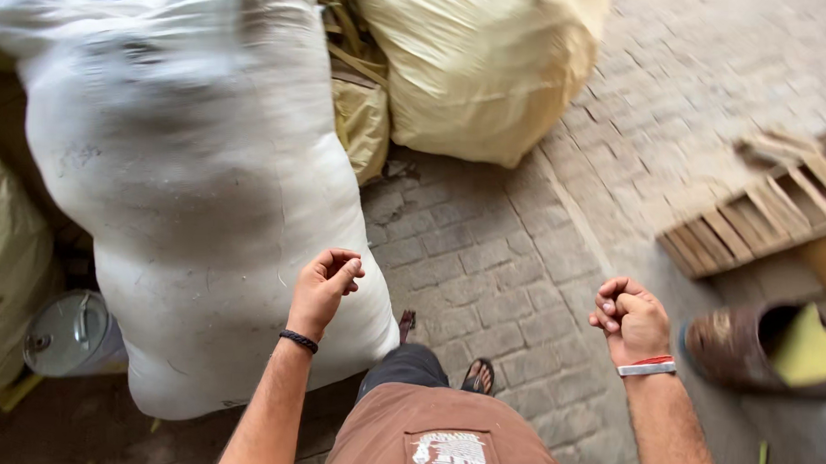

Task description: The person stuffs a small white fabric pouch with cotton-like material, repeatedly adding more material and adjusting the pouch to distribute the filling evenly. The person then folds and tucks the opening to close the pouch.

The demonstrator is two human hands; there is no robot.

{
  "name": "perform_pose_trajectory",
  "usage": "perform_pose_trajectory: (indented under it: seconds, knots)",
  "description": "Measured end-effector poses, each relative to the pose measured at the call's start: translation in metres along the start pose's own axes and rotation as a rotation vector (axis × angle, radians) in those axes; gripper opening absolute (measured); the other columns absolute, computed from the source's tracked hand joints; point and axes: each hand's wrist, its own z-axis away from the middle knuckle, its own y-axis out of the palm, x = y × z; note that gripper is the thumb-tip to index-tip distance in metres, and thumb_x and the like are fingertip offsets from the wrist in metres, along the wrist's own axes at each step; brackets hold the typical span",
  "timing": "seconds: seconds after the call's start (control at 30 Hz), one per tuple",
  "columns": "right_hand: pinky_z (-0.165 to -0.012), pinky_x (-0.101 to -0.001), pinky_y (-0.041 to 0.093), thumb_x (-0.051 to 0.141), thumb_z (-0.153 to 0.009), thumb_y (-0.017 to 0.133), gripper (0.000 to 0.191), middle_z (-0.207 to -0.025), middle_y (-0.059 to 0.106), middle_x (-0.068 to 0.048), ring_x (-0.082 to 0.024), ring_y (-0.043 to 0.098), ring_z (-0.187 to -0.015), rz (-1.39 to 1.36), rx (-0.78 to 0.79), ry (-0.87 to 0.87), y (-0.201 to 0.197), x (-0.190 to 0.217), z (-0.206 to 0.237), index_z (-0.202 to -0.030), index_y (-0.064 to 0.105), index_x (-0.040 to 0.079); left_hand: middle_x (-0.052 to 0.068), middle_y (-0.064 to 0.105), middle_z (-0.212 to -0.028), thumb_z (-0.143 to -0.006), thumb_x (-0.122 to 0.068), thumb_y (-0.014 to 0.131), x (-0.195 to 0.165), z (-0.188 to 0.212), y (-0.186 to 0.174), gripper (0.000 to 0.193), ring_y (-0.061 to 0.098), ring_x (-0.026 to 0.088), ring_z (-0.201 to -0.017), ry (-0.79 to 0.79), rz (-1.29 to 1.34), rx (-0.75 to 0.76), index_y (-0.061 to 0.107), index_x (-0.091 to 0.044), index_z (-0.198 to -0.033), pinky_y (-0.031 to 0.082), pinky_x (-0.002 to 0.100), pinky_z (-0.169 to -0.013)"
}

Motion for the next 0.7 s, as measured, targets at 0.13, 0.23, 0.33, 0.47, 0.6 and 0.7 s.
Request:
perform_pose_trajectory:
  seconds: [0.13, 0.23, 0.33, 0.47, 0.6, 0.7]
  knots:
    - [-0.062, -0.0336, 0.048, -0.006, -0.079, 0.040, 0.026, -0.068, 0.051, -0.003, -0.013, 0.041, -0.053, 0.067, 0.207, -0.025, 0.073, 0.044, -0.107, -0.089, 0.062, 0.003, 0.003, 0.073, -0.087, -0.096, -0.019, 0.068, -0.021, -0.065, 0.008, 0.017, 0.064, 0.010, -0.070, -0.005, 0.091, -0.193, 0.071, -0.005, -0.107, 0.052, 0.025, -0.066]
    - [-0.062, -0.0325, 0.049, -0.006, -0.081, 0.042, 0.026, -0.069, 0.052, -0.003, -0.012, 0.043, -0.053, 0.092, 0.325, 0.019, 0.128, 0.042, -0.169, -0.093, 0.063, 0.002, 0.003, 0.074, -0.087, -0.096, -0.018, 0.069, -0.020, -0.123, 0.004, 0.016, 0.063, 0.009, -0.070, -0.028, 0.161, -0.259, 0.071, -0.006, -0.106, 0.053, 0.025, -0.066]
    - [-0.062, -0.0307, 0.051, -0.006, -0.082, 0.044, 0.026, -0.070, 0.055, -0.003, -0.011, 0.044, -0.054, 0.193, 0.398, 0.085, 0.176, 0.039, -0.236, -0.097, 0.064, 0.001, 0.003, 0.073, -0.086, -0.096, -0.018, 0.068, -0.020, -0.196, -0.010, 0.014, 0.064, 0.010, -0.068, -0.036, 0.288, -0.322, 0.070, -0.007, -0.105, 0.053, 0.026, -0.064]
    - [-0.058, -0.0269, 0.046, -0.006, -0.085, 0.048, 0.025, -0.073, 0.061, -0.004, -0.012, 0.050, -0.059, 0.436, 0.437, 0.162, 0.242, 0.044, -0.330, -0.101, 0.066, 0.000, 0.003, 0.072, -0.085, -0.096, -0.017, 0.068, -0.042, -0.304, -0.038, 0.013, 0.063, 0.010, -0.066, 0.005, 0.416, -0.460, 0.070, -0.008, -0.104, 0.053, 0.026, -0.062]
    - [-0.059, -0.0264, 0.047, -0.006, -0.086, 0.050, 0.027, -0.079, 0.067, -0.005, -0.013, 0.055, -0.064, 0.556, 0.483, 0.134, 0.316, 0.067, -0.430, -0.105, 0.069, -0.001, 0.004, 0.071, -0.085, -0.096, -0.019, 0.067, -0.090, -0.411, -0.063, 0.015, 0.062, 0.010, -0.065, 0.007, 0.412, -0.544, 0.069, -0.008, -0.105, 0.054, 0.028, -0.060]
    - [-0.063, -0.0256, 0.048, -0.002, -0.090, 0.057, 0.022, -0.086, 0.071, -0.006, -0.011, 0.057, -0.068, 0.621, 0.468, 0.157, 0.379, 0.063, -0.505, -0.108, 0.069, 0.000, 0.003, 0.072, -0.087, -0.097, -0.020, 0.066, -0.124, -0.469, -0.084, 0.017, 0.065, 0.010, -0.067, 0.056, 0.290, -0.589, 0.067, -0.007, -0.107, 0.057, 0.028, -0.061]
